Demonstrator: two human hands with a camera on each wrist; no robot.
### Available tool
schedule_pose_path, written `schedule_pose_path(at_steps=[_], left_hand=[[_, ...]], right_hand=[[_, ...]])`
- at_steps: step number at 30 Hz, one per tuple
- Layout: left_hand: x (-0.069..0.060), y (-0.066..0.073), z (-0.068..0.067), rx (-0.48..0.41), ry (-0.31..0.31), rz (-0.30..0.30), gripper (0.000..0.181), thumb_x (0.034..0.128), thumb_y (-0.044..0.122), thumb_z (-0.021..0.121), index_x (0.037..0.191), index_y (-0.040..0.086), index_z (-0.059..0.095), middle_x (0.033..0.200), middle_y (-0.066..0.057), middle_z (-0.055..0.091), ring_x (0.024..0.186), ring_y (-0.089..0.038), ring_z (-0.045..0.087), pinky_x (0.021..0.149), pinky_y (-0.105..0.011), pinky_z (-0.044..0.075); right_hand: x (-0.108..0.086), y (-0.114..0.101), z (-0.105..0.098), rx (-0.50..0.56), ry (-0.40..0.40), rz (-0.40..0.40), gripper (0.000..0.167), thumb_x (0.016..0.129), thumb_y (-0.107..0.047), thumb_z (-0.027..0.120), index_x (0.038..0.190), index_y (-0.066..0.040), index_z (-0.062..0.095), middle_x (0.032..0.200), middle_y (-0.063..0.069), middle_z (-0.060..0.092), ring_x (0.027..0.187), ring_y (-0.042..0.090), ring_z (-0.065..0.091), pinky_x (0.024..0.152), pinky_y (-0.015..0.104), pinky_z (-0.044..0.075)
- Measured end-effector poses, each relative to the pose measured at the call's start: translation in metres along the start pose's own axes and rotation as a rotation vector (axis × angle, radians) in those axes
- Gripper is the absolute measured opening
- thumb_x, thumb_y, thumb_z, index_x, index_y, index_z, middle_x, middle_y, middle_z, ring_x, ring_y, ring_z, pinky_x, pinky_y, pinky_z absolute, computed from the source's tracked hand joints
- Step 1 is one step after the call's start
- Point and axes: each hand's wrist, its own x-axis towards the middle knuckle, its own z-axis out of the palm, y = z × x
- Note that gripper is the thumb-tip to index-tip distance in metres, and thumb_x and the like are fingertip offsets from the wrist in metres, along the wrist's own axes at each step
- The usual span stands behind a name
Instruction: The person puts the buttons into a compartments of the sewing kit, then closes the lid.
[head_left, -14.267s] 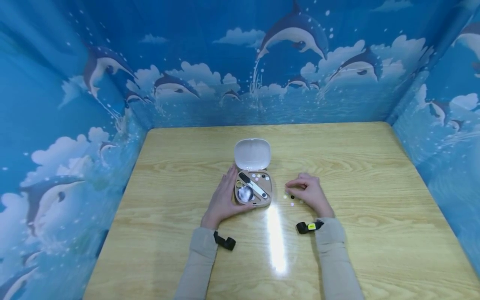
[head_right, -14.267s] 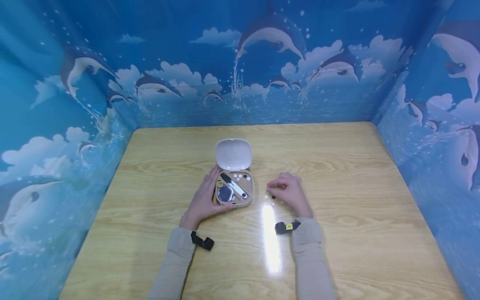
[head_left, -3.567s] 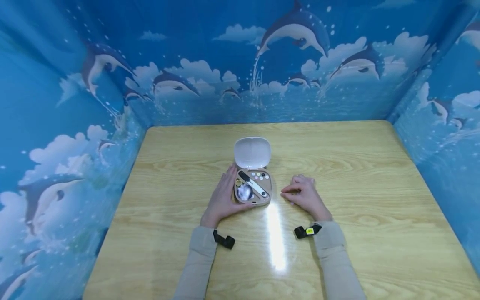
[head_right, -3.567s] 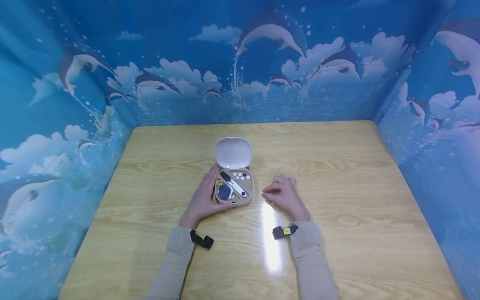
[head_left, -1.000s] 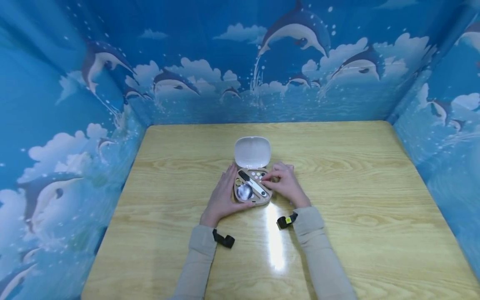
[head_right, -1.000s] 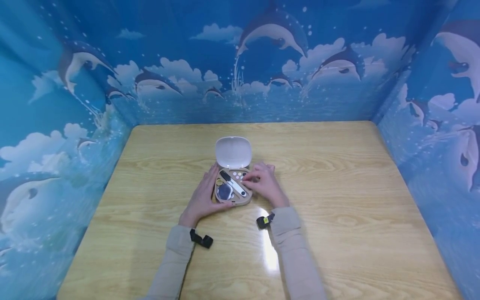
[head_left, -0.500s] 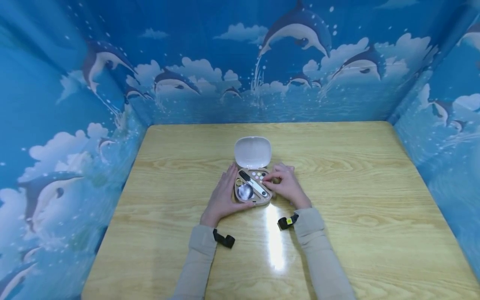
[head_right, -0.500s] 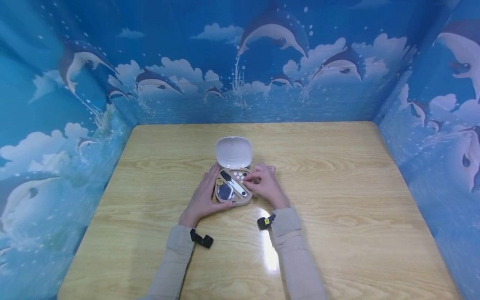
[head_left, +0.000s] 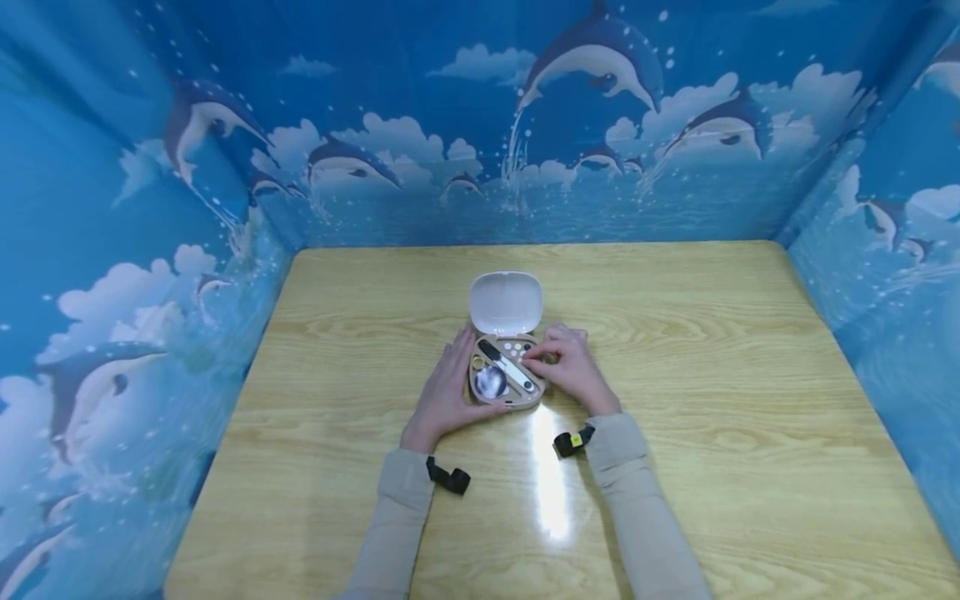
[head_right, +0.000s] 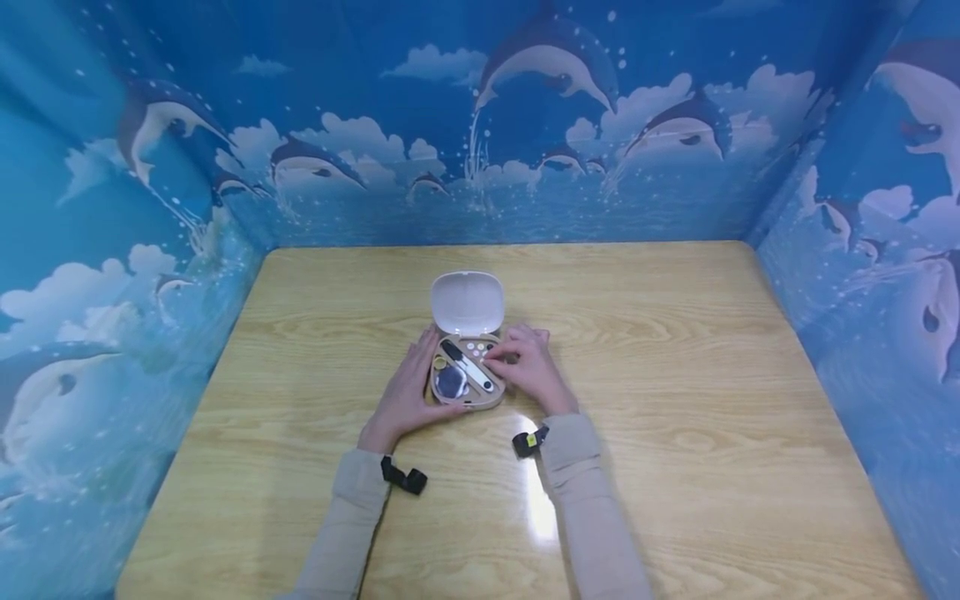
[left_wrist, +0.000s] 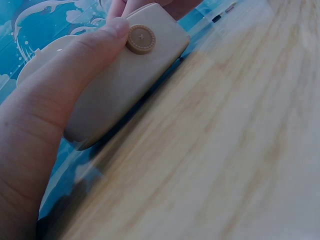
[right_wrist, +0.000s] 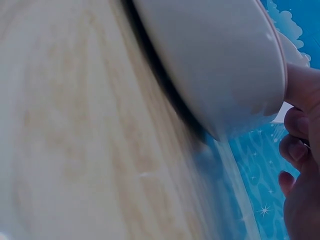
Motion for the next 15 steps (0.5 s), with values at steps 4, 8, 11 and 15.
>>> schedule_pose_path(at_steps=[4,8,11,15], left_hand=[[0.0004,-0.0002,0.0006,0.002,0.004,0.001,0.135,0.0654,0.082,0.069,0.16,0.016,-0.001,0.167,-0.003,-0.002,0.152,-0.017,0.0,0.124,-0.042,0.008],[0.0006,-0.0001,0.0003,-0.001,0.003,0.001,0.135,0.0655,0.082,0.069,0.16,0.016,-0.001,0.167,-0.004,-0.002,0.152,-0.018,0.0,0.124,-0.043,0.007],[0.0008,0.0004,-0.0002,-0.003,0.002,0.0,0.135,0.0658,0.082,0.069,0.16,0.016,-0.001,0.167,-0.004,-0.001,0.153,-0.019,0.001,0.124,-0.042,0.007],[0.0011,0.0008,-0.0005,-0.003,0.0,-0.002,0.135,0.0661,0.082,0.069,0.16,0.015,0.0,0.167,-0.004,-0.002,0.153,-0.019,0.001,0.124,-0.042,0.007]], right_hand=[[0.0004,-0.0013,-0.0006,-0.003,-0.001,-0.004,0.01,0.077,-0.015,0.085,0.085,-0.017,0.079,0.074,0.004,0.053,0.08,0.014,0.044,0.095,0.041,0.028],[0.0007,-0.0027,-0.0014,-0.004,-0.005,-0.005,0.011,0.077,-0.015,0.086,0.085,-0.017,0.079,0.074,0.005,0.053,0.08,0.015,0.044,0.095,0.041,0.028],[0.0013,-0.0034,-0.0019,-0.017,-0.013,-0.011,0.011,0.077,-0.015,0.086,0.086,-0.017,0.08,0.074,0.005,0.052,0.08,0.014,0.043,0.094,0.041,0.028],[0.002,-0.0036,-0.0021,-0.031,-0.016,-0.025,0.011,0.077,-0.015,0.085,0.087,-0.017,0.08,0.074,0.005,0.052,0.08,0.014,0.043,0.093,0.04,0.029]])
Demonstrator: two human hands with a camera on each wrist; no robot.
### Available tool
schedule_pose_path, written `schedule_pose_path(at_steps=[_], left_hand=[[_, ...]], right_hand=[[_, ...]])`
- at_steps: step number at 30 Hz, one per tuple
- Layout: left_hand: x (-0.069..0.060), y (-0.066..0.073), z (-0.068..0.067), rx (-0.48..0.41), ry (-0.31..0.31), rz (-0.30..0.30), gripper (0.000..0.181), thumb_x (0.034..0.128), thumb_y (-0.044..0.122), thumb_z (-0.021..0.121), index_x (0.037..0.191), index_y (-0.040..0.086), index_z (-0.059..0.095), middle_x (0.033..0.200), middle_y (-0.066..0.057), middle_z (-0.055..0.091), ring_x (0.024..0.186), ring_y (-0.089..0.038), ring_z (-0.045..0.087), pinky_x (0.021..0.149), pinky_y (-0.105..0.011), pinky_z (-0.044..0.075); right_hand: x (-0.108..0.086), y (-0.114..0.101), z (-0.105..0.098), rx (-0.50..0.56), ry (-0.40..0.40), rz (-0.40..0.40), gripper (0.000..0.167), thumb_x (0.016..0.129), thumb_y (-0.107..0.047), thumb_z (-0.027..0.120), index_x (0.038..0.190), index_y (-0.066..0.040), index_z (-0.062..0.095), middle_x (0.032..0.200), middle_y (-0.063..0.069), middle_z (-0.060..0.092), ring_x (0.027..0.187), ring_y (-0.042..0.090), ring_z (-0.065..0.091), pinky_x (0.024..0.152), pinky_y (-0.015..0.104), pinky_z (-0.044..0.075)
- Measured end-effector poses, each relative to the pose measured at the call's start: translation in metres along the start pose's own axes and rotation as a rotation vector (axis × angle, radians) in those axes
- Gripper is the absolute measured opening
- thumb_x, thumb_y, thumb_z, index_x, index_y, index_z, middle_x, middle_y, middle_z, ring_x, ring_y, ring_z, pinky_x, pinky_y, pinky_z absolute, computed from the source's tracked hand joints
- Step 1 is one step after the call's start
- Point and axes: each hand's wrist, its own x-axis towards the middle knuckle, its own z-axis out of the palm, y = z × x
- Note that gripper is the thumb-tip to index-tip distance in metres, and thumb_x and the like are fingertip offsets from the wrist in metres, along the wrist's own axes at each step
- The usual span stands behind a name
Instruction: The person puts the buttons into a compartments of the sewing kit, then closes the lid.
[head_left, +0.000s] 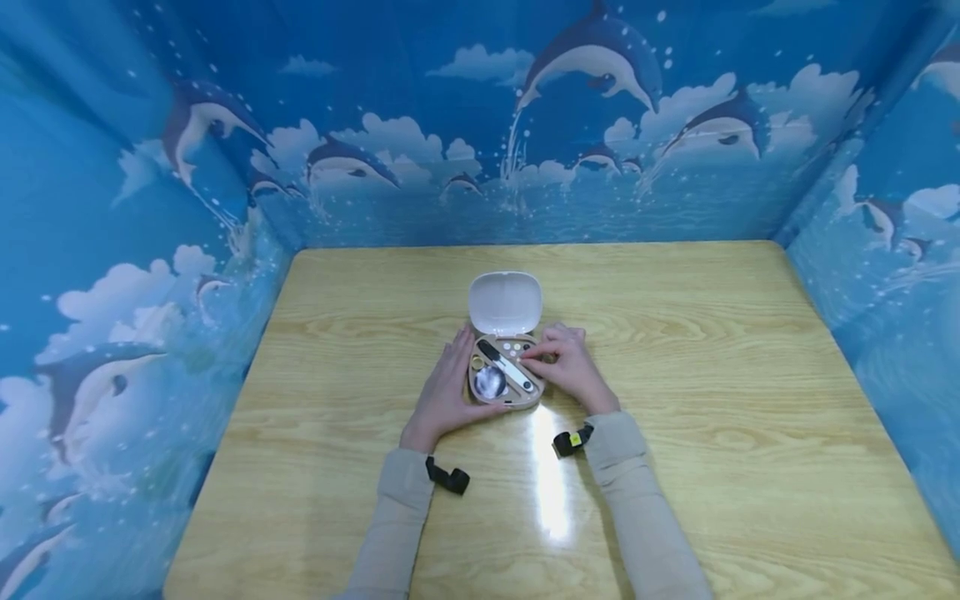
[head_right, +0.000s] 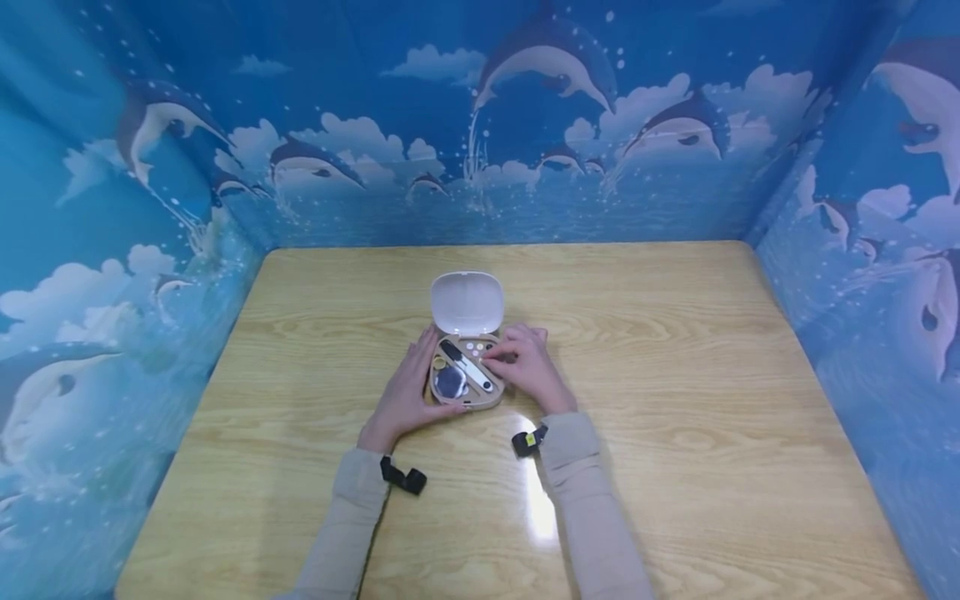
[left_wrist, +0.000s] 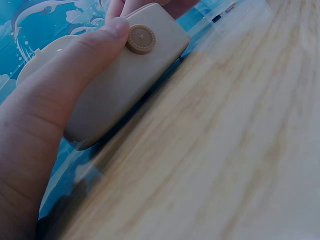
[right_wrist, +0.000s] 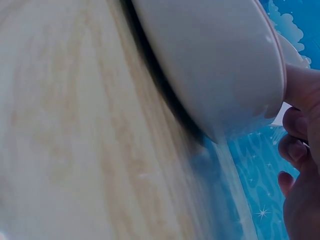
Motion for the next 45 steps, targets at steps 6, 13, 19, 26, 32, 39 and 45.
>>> schedule_pose_path(at_steps=[6,13,19,26,32,39,45], left_hand=[[0.0,0.0,0.0,0.008,-0.002,-0.001,0.135,0.0661,0.083,0.068,0.16,0.016,-0.001,0.167,-0.003,-0.003,0.152,-0.018,0.0,0.124,-0.042,0.007],[0.001,-0.001,0.0,0.002,0.002,0.004,0.135,0.066,0.082,0.069,0.16,0.016,-0.001,0.167,-0.003,-0.002,0.152,-0.019,0.001,0.124,-0.043,0.007],[0.001,-0.001,0.0,-0.002,0.003,-0.001,0.135,0.0656,0.083,0.067,0.16,0.017,-0.001,0.167,-0.004,-0.001,0.153,-0.021,0.002,0.124,-0.044,0.008],[0.001,-0.001,0.0,0.001,0.002,-0.003,0.134,0.0658,0.084,0.067,0.16,0.017,-0.002,0.167,-0.003,-0.002,0.152,-0.018,0.001,0.124,-0.043,0.008],[0.001,0.0,0.0,0.0,0.002,-0.005,0.134,0.0662,0.085,0.064,0.16,0.016,-0.001,0.167,-0.003,-0.002,0.152,-0.019,0.001,0.124,-0.043,0.008],[0.001,0.001,0.0,-0.008,0.001,-0.014,0.135,0.0649,0.084,0.067,0.16,0.017,-0.002,0.167,-0.005,0.0,0.153,-0.02,0.002,0.124,-0.044,0.008],[0.001,-0.002,0.001,-0.001,0.005,-0.007,0.135,0.065,0.086,0.064,0.16,0.018,-0.002,0.167,-0.004,0.0,0.153,-0.02,0.002,0.124,-0.044,0.008]], right_hand=[[0.001,0.0,0.0,-0.008,0.003,0.002,0.011,0.077,-0.016,0.085,0.087,-0.017,0.08,0.074,0.005,0.051,0.08,0.013,0.043,0.093,0.039,0.029],[-0.001,0.002,-0.003,0.021,0.004,0.041,0.011,0.077,-0.016,0.085,0.086,-0.017,0.08,0.073,0.003,0.049,0.08,0.015,0.043,0.099,0.043,0.028],[-0.001,0.003,-0.007,0.021,0.019,0.048,0.011,0.077,-0.018,0.086,0.085,-0.019,0.08,0.072,-0.005,0.044,0.079,0.015,0.042,0.097,0.044,0.027],[-0.001,0.004,-0.006,-0.002,0.003,0.046,0.01,0.077,-0.018,0.085,0.085,-0.019,0.079,0.073,-0.003,0.046,0.08,0.014,0.042,0.099,0.046,0.027],[0.0,0.004,-0.005,-0.011,0.004,0.034,0.01,0.077,-0.018,0.085,0.085,-0.018,0.079,0.073,0.004,0.05,0.079,0.015,0.042,0.096,0.043,0.027],[0.0,0.003,-0.006,-0.011,0.005,0.032,0.01,0.077,-0.018,0.085,0.085,-0.019,0.079,0.073,0.002,0.05,0.08,0.014,0.043,0.096,0.042,0.027],[-0.001,0.001,-0.012,0.002,0.036,0.008,0.01,0.077,-0.016,0.086,0.085,-0.016,0.08,0.071,0.002,0.051,0.08,0.014,0.044,0.097,0.046,0.027]])
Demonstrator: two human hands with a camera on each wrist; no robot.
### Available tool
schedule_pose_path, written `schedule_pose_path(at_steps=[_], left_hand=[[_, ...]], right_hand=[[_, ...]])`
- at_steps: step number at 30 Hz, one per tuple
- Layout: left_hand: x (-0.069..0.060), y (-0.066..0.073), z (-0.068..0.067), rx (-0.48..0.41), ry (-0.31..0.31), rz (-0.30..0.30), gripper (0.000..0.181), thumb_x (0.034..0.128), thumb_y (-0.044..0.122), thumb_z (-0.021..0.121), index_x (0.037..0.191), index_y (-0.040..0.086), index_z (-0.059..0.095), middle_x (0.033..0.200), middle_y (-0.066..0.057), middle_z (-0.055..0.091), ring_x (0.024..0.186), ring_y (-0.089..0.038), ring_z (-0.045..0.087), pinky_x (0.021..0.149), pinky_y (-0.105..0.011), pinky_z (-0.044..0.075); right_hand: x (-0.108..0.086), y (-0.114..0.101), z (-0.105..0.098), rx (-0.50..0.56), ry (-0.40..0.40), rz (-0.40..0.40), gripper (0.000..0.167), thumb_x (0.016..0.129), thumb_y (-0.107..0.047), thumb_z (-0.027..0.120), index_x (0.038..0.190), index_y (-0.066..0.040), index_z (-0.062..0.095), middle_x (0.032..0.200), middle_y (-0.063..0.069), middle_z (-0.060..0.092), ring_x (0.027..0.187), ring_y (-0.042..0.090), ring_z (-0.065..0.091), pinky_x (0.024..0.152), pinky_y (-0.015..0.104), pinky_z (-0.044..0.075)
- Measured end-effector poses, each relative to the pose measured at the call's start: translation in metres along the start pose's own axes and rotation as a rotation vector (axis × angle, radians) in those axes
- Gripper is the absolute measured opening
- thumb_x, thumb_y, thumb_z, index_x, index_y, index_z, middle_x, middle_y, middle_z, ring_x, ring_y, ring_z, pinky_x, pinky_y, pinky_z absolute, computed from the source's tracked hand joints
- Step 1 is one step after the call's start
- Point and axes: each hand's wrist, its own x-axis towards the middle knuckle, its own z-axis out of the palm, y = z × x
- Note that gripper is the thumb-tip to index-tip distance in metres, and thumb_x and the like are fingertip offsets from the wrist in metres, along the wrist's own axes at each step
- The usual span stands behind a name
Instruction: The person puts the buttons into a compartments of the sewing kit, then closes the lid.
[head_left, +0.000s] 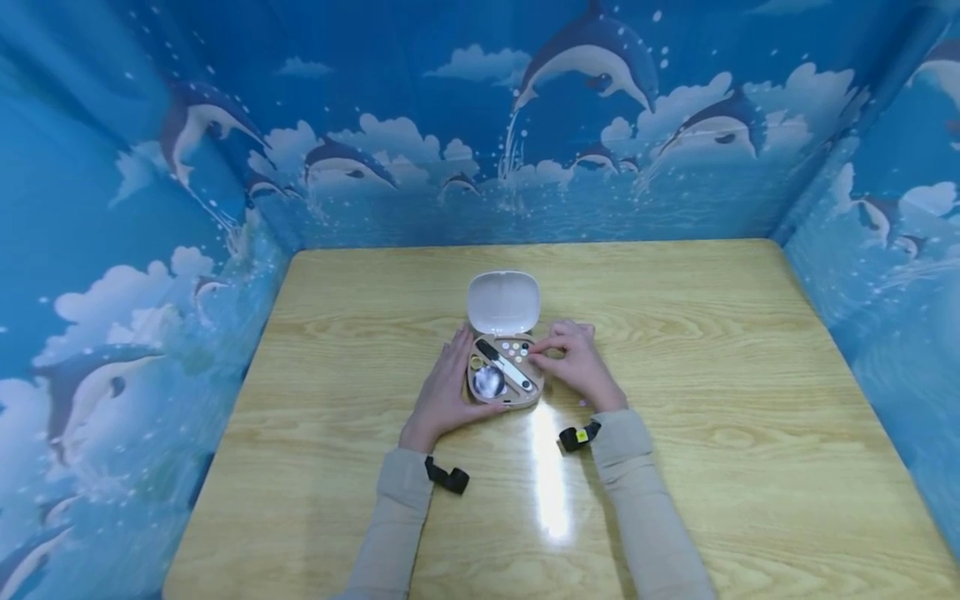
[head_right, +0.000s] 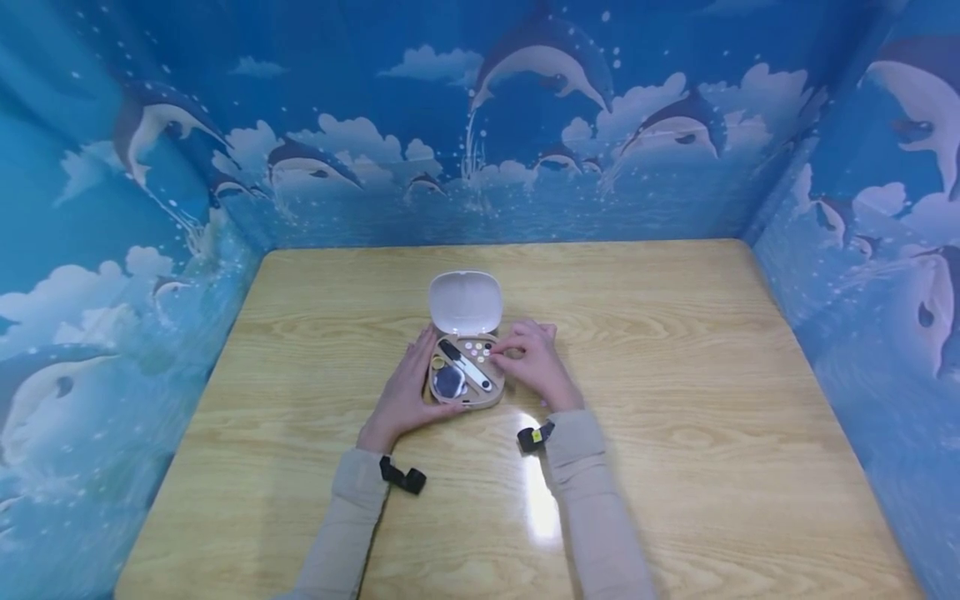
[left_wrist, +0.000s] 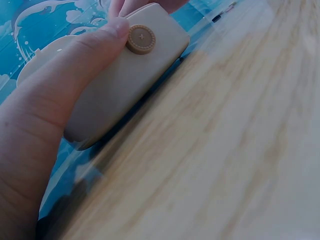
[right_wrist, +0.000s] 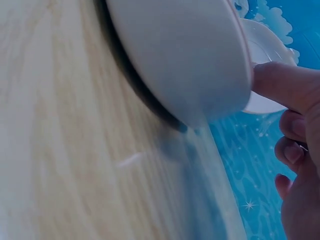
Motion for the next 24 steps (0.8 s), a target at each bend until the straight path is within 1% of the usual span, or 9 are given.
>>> schedule_pose_path(at_steps=[4,8,12,14,17,19,21,22,24], left_hand=[[0.0,-0.001,0.001,-0.008,0.008,0.003,0.135,0.0647,0.085,0.066,0.16,0.019,-0.002,0.167,-0.003,-0.001,0.153,-0.02,0.003,0.124,-0.044,0.008],[-0.001,-0.002,0.001,-0.016,0.008,0.006,0.136,0.0638,0.084,0.068,0.16,0.02,-0.003,0.167,-0.002,-0.001,0.153,-0.019,0.002,0.124,-0.044,0.008],[-0.001,-0.002,0.002,-0.007,0.01,0.014,0.135,0.0638,0.084,0.068,0.16,0.021,-0.003,0.168,-0.003,0.0,0.152,-0.018,0.002,0.124,-0.043,0.008],[-0.001,-0.002,0.002,-0.004,0.011,0.016,0.136,0.0637,0.085,0.067,0.16,0.02,-0.003,0.168,-0.003,0.0,0.152,-0.018,0.001,0.124,-0.043,0.008],[-0.001,-0.002,0.002,-0.005,0.014,0.016,0.135,0.0638,0.085,0.067,0.16,0.02,-0.002,0.168,-0.003,0.001,0.153,-0.019,0.002,0.124,-0.043,0.008],[-0.001,-0.002,0.002,-0.005,0.017,0.019,0.135,0.064,0.085,0.067,0.16,0.02,-0.002,0.168,-0.003,0.001,0.153,-0.021,0.003,0.124,-0.043,0.008],[-0.001,-0.002,0.002,-0.003,0.019,0.021,0.135,0.0642,0.085,0.066,0.16,0.019,-0.002,0.168,-0.004,0.001,0.153,-0.022,0.004,0.124,-0.043,0.008],[-0.001,-0.002,0.002,-0.002,0.019,0.022,0.135,0.0642,0.085,0.066,0.16,0.019,-0.002,0.168,-0.004,0.001,0.153,-0.022,0.005,0.124,-0.043,0.008],[-0.001,-0.002,0.001,-0.003,0.019,0.022,0.135,0.0641,0.086,0.066,0.16,0.019,-0.002,0.168,-0.004,0.001,0.153,-0.022,0.005,0.124,-0.042,0.008]], right_hand=[[-0.001,0.001,-0.007,-0.003,0.02,-0.005,0.01,0.076,-0.013,0.086,0.085,-0.014,0.08,0.069,0.001,0.049,0.078,0.014,0.044,0.099,0.047,0.026],[-0.006,0.003,-0.014,-0.003,0.032,0.022,0.009,0.077,-0.012,0.085,0.085,-0.014,0.08,0.069,0.002,0.046,0.076,0.016,0.043,0.099,0.05,0.025],[-0.012,0.007,-0.022,0.003,0.04,0.065,0.008,0.079,-0.012,0.083,0.086,-0.014,0.08,0.07,0.004,0.047,0.076,0.018,0.042,0.103,0.053,0.023],[-0.016,0.01,-0.026,0.002,0.046,0.09,0.008,0.08,-0.013,0.083,0.087,-0.015,0.08,0.07,0.002,0.046,0.076,0.017,0.041,0.103,0.051,0.023],[-0.023,0.016,-0.032,0.001,0.061,0.112,0.009,0.08,-0.013,0.083,0.089,-0.014,0.08,0.071,-0.001,0.041,0.075,0.017,0.037,0.096,0.049,0.025],[-0.029,0.02,-0.035,-0.004,0.084,0.109,0.009,0.08,-0.014,0.083,0.088,-0.013,0.08,0.071,-0.001,0.04,0.074,0.016,0.036,0.1,0.053,0.025],[-0.034,0.025,-0.037,0.002,0.103,0.108,0.009,0.079,-0.014,0.083,0.088,-0.012,0.08,0.07,-0.001,0.039,0.072,0.015,0.035,0.097,0.054,0.024],[-0.037,0.027,-0.038,0.006,0.112,0.108,0.009,0.079,-0.013,0.084,0.087,-0.012,0.08,0.07,-0.001,0.039,0.072,0.015,0.035,0.099,0.055,0.023],[-0.042,0.031,-0.04,0.017,0.127,0.11,0.009,0.078,-0.013,0.084,0.086,-0.012,0.08,0.069,0.0,0.04,0.071,0.014,0.035,0.096,0.051,0.024]])
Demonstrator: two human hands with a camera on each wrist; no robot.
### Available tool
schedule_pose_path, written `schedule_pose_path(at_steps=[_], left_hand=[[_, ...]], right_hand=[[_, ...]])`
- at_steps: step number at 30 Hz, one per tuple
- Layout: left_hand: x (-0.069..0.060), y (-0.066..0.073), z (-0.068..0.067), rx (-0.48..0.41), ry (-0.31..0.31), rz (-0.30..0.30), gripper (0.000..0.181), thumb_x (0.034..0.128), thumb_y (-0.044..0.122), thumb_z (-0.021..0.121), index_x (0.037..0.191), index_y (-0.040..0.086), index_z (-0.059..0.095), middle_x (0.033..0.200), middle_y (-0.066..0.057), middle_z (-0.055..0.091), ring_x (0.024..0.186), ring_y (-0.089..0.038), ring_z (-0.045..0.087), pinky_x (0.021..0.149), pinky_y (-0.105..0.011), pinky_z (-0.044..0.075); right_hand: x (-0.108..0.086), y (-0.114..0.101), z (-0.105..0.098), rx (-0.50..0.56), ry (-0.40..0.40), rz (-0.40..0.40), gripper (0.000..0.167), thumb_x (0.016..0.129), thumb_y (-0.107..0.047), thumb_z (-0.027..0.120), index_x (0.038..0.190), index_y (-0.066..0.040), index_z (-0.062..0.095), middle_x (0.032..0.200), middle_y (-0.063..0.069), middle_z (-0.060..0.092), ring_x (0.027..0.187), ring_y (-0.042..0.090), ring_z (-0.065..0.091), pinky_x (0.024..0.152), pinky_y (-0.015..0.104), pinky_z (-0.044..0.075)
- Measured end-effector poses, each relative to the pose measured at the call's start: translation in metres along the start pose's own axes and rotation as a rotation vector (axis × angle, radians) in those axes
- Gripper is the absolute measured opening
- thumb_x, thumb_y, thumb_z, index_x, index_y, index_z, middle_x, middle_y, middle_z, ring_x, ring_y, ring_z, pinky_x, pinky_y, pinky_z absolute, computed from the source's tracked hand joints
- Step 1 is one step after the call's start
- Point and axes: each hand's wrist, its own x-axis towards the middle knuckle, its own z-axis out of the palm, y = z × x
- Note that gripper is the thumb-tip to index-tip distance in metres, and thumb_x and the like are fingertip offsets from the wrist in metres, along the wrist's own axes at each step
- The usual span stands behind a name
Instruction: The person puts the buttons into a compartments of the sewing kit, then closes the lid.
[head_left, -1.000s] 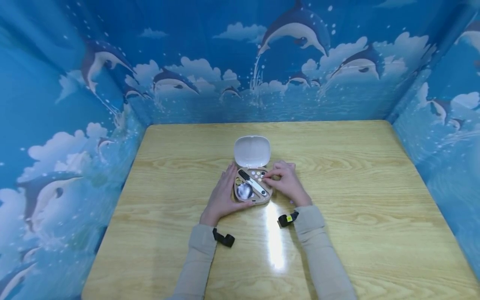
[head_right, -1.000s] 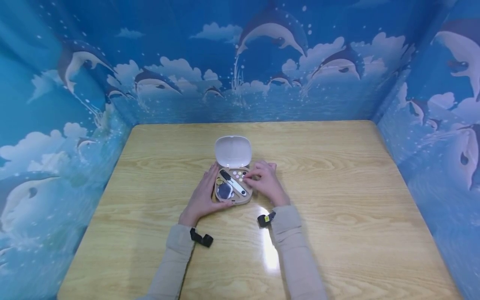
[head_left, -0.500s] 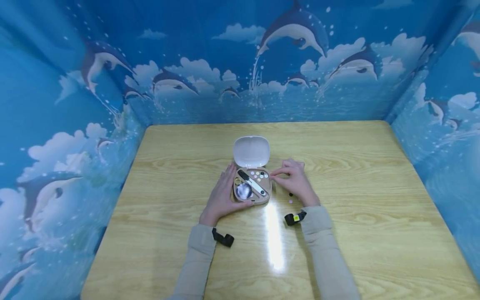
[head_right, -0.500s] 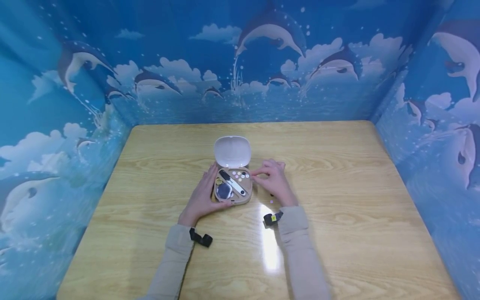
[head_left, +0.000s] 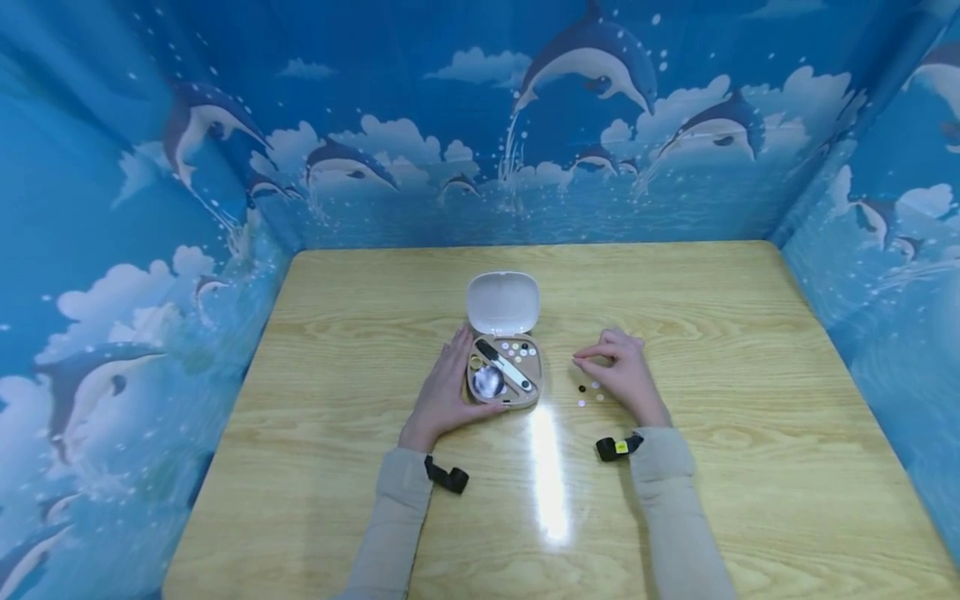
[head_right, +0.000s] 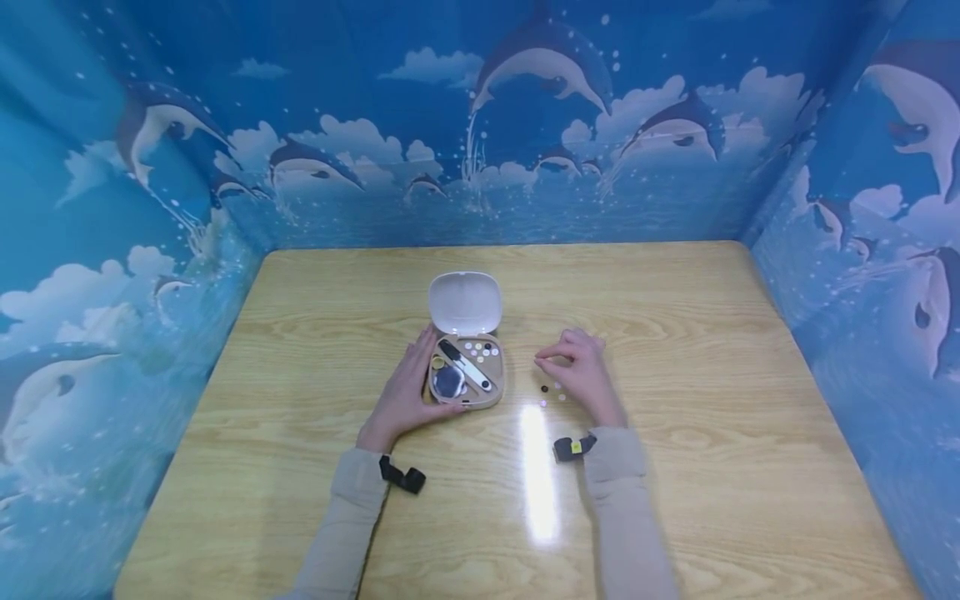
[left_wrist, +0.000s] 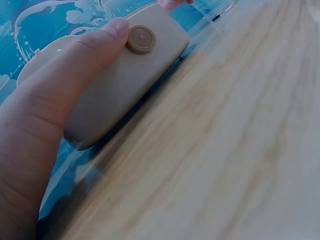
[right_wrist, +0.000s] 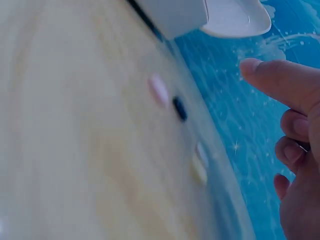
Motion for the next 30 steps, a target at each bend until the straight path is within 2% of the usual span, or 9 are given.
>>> schedule_pose_path(at_steps=[2,7,10,15,17,20,24,27,30], left_hand=[[0.0,0.0,0.0,0.0,-0.001,-0.002,0.135,0.0639,0.086,0.065,0.16,0.019,-0.002,0.168,-0.004,0.001,0.153,-0.021,0.004,0.124,-0.042,0.008],[0.0,0.0,0.001,-0.002,-0.004,-0.003,0.136,0.0637,0.086,0.066,0.16,0.02,-0.002,0.168,-0.005,0.002,0.153,-0.021,0.004,0.124,-0.043,0.009],[0.001,0.0,0.001,-0.006,-0.004,-0.002,0.135,0.064,0.084,0.068,0.16,0.019,-0.002,0.168,-0.005,0.002,0.153,-0.022,0.004,0.124,-0.043,0.009],[0.0,0.001,0.0,-0.011,-0.005,-0.01,0.136,0.064,0.083,0.069,0.161,0.019,-0.001,0.168,-0.005,0.002,0.153,-0.022,0.004,0.124,-0.043,0.009],[0.0,0.001,-0.001,-0.012,-0.006,-0.015,0.136,0.064,0.082,0.07,0.161,0.019,-0.001,0.168,-0.004,0.001,0.153,-0.021,0.004,0.124,-0.043,0.009],[0.0,0.001,-0.002,-0.013,-0.008,-0.016,0.136,0.0634,0.083,0.07,0.161,0.019,-0.001,0.168,-0.004,0.001,0.153,-0.021,0.004,0.124,-0.043,0.008],[0.001,0.001,-0.001,-0.013,-0.003,-0.007,0.136,0.0636,0.083,0.069,0.16,0.019,-0.001,0.168,-0.005,0.002,0.153,-0.023,0.005,0.124,-0.044,0.008],[0.0,0.0,-0.001,-0.011,0.002,-0.002,0.135,0.0644,0.084,0.067,0.161,0.018,0.0,0.167,-0.006,0.003,0.153,-0.023,0.005,0.124,-0.043,0.009],[0.0,0.0,-0.001,-0.01,0.003,-0.003,0.134,0.0649,0.086,0.065,0.161,0.018,0.001,0.167,-0.005,0.003,0.153,-0.022,0.005,0.124,-0.042,0.008]], right_hand=[[-0.004,0.005,-0.003,0.014,0.006,0.013,0.009,0.078,-0.012,0.085,0.086,-0.013,0.08,0.068,0.0,0.041,0.069,0.014,0.035,0.085,0.045,0.026],[-0.012,0.012,-0.009,0.031,0.036,0.034,0.011,0.076,-0.008,0.085,0.085,-0.012,0.08,0.066,0.002,0.042,0.066,0.012,0.034,0.082,0.036,0.028],[-0.016,0.015,-0.012,0.047,0.048,0.043,0.011,0.075,-0.003,0.085,0.084,-0.008,0.08,0.064,0.003,0.041,0.065,0.01,0.032,0.075,0.028,0.03],[-0.023,0.015,-0.016,0.089,0.025,0.034,0.012,0.075,0.004,0.082,0.086,0.002,0.077,0.063,0.013,0.041,0.065,0.015,0.033,0.057,0.025,0.029],[-0.026,0.018,-0.017,0.093,0.0,0.035,0.015,0.075,0.004,0.083,0.089,0.001,0.077,0.065,0.015,0.044,0.066,0.017,0.034,0.057,0.024,0.03],[-0.03,0.028,-0.018,0.07,-0.058,0.044,0.02,0.075,-0.003,0.085,0.094,-0.005,0.078,0.071,0.009,0.051,0.07,0.016,0.038,0.061,0.024,0.033],[-0.033,0.038,-0.019,0.028,-0.116,0.049,0.024,0.075,-0.014,0.087,0.097,-0.016,0.079,0.077,-0.001,0.054,0.076,0.013,0.04,0.076,0.03,0.032],[-0.033,0.042,-0.019,0.009,-0.121,0.047,0.022,0.075,-0.018,0.088,0.095,-0.021,0.078,0.075,-0.003,0.051,0.076,0.013,0.04,0.083,0.039,0.027],[-0.033,0.042,-0.018,-0.01,-0.117,0.043,0.021,0.074,-0.018,0.088,0.091,-0.024,0.078,0.074,-0.004,0.049,0.075,0.012,0.04,0.084,0.041,0.026]])
